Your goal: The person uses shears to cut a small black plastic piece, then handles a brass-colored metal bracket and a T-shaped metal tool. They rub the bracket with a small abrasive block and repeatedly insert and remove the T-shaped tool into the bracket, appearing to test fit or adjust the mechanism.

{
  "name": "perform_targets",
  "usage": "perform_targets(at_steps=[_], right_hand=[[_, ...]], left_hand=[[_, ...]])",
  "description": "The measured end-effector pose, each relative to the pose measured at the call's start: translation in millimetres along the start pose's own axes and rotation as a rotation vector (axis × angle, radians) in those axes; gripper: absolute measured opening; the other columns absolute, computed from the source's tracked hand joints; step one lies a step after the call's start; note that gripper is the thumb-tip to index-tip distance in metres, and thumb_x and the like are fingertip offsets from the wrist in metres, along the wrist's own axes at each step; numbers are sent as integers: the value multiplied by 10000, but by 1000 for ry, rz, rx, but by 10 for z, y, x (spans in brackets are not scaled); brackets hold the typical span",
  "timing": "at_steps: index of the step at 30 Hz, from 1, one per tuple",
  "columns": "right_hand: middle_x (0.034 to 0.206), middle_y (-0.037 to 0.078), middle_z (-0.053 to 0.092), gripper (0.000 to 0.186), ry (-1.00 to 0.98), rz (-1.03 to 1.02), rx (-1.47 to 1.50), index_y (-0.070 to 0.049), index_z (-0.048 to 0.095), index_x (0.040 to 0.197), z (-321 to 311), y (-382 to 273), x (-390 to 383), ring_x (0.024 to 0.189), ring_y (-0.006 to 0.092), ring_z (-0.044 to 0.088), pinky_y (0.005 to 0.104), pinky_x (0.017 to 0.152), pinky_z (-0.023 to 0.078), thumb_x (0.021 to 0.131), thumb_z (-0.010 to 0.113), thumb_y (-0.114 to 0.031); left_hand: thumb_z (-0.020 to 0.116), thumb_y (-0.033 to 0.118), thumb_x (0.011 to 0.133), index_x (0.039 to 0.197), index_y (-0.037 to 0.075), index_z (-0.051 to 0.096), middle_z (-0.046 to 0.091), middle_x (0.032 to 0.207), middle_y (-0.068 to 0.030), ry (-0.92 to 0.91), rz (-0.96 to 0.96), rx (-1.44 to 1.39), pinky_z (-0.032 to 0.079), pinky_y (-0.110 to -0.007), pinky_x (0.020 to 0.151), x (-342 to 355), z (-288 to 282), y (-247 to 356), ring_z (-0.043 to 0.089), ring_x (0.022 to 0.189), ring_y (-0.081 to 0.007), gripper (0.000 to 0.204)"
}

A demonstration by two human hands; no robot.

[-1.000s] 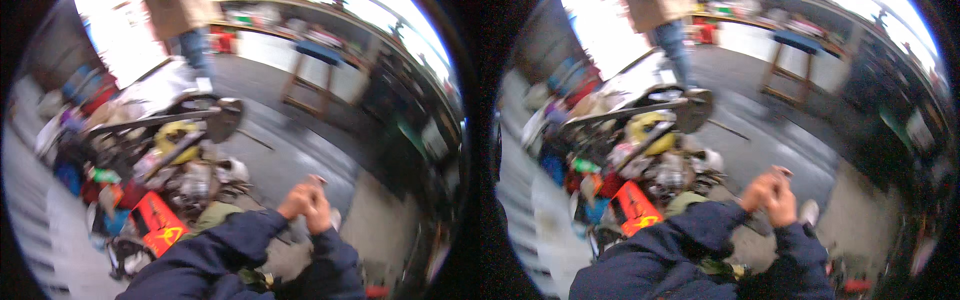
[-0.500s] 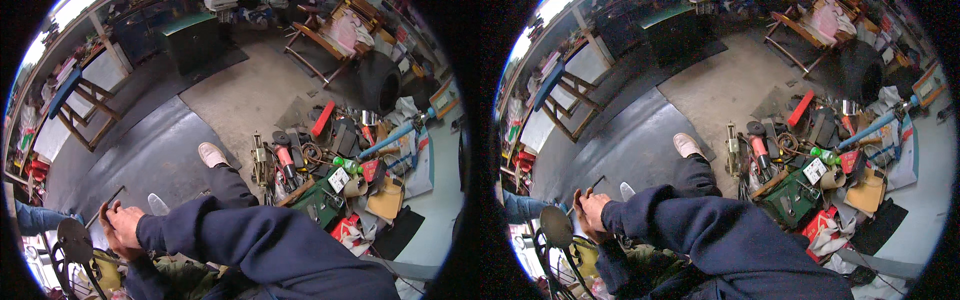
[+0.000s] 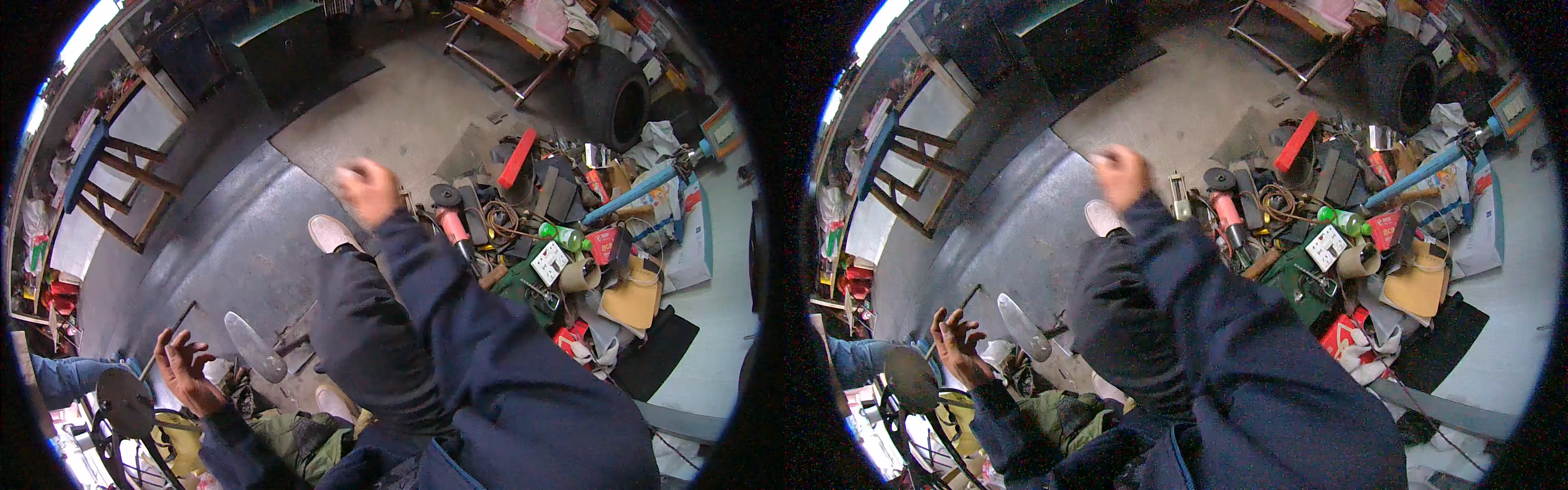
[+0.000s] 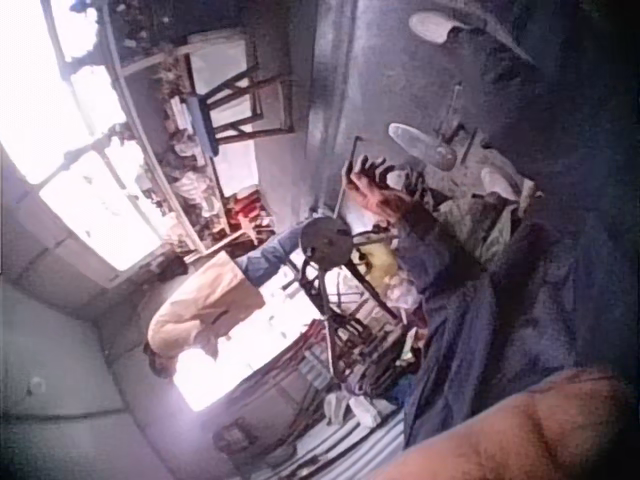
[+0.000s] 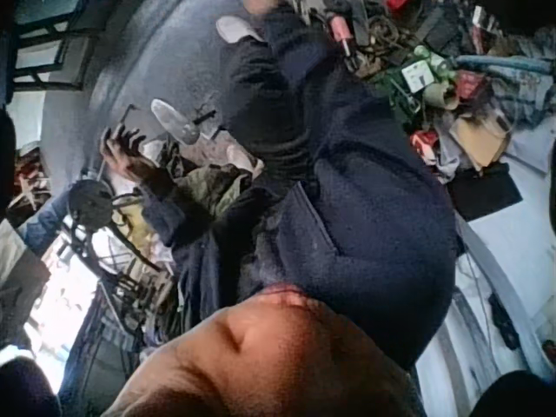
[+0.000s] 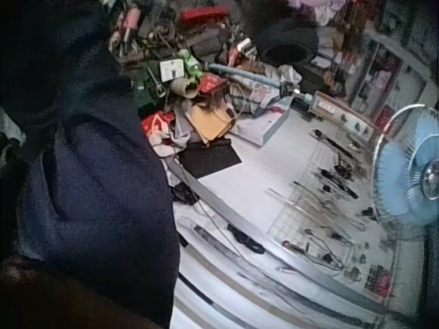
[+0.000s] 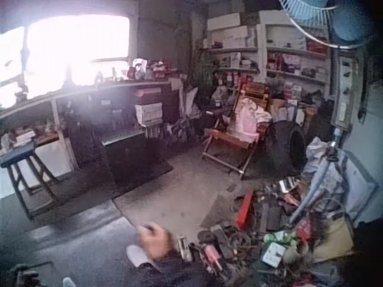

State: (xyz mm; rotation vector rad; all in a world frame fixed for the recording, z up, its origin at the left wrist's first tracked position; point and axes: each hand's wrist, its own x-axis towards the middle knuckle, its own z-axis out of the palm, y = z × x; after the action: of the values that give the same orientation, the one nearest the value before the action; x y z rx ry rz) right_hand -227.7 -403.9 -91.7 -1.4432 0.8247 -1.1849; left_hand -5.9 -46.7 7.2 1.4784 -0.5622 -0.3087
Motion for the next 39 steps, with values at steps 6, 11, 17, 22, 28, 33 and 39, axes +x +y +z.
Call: perform_targets(at_steps=[6, 11, 17, 22, 28, 33, 39], right_hand=[[772, 140, 733, 344, -253, 666, -770, -16, 740, 910, -1942, 1381, -2732, 726, 271, 711, 436, 706, 572, 948, 694, -354], [1053, 241, 748, 416, -857, 792, -827, -58, 779, 1040, -1901, 1491, -3530, 1030, 439, 705, 540, 901, 569, 877, 731, -438], [1057, 195, 768, 526, -235, 787, -825, -35, 677, 1256, -1676, 1644, -2762, 993, 362, 741, 452, 896, 584, 848, 831, -330], [1323, 277, 654, 877, -6, 729, -869, 40, 489, 1479, -1705, 1982, -2235, 1134, 363, 692, 469, 986, 565, 806, 890, -355], [1341, 249, 571, 866, 178, 401, -752, 5, 485, 1426, -1576, 2210, -1664, 1251, 415, 565, 510, 1065, 475, 788, 878, -430], [1296, 236, 603, 835, 187, 411, -794, 12, 527, 1386, -1478, 2240, -1131, 1220, 392, 586, 494, 1060, 475, 777, 895, -426], [1315, 240, 605, 799, 189, 317, -943, 26, 486, 1419, -1411, 2305, -1201, 1204, 368, 617, 487, 1052, 499, 814, 858, -340]], left_hand=[[544, 309, 1122, 1299, 75, 629, 727, 973, -65, 30, 3, 38, 484, -250, 597, -4, 95, -45, 606, 677, -103, 305], [558, 288, 1118, 1278, 87, 638, 718, 941, -62, 0, 13, 73, 465, -234, 580, 59, 107, -91, 588, 656, -98, 270], [575, 250, 1109, 1276, 71, 626, 692, 930, -61, 47, 13, 78, 461, -229, 580, 60, 49, -115, 567, 657, -90, 250], [577, 228, 1105, 1289, 58, 613, 669, 913, -62, 53, 7, 111, 452, -232, 603, 30, 47, -41, 544, 667, -83, 253], [575, 201, 1103, 1301, 48, 592, 664, 930, -56, 73, 19, 122, 449, -231, 643, -1, 121, -6, 544, 693, -89, 251], [564, 198, 1104, 1320, 50, 579, 660, 947, -44, 89, -41, 76, 449, -235, 681, 10, 90, -11, 561, 759, -92, 261], [570, 211, 1103, 1354, 42, 587, 671, 962, -51, 64, -4, 175, 443, -224, 626, 65, 78, -79, 550, 703, -81, 303]])
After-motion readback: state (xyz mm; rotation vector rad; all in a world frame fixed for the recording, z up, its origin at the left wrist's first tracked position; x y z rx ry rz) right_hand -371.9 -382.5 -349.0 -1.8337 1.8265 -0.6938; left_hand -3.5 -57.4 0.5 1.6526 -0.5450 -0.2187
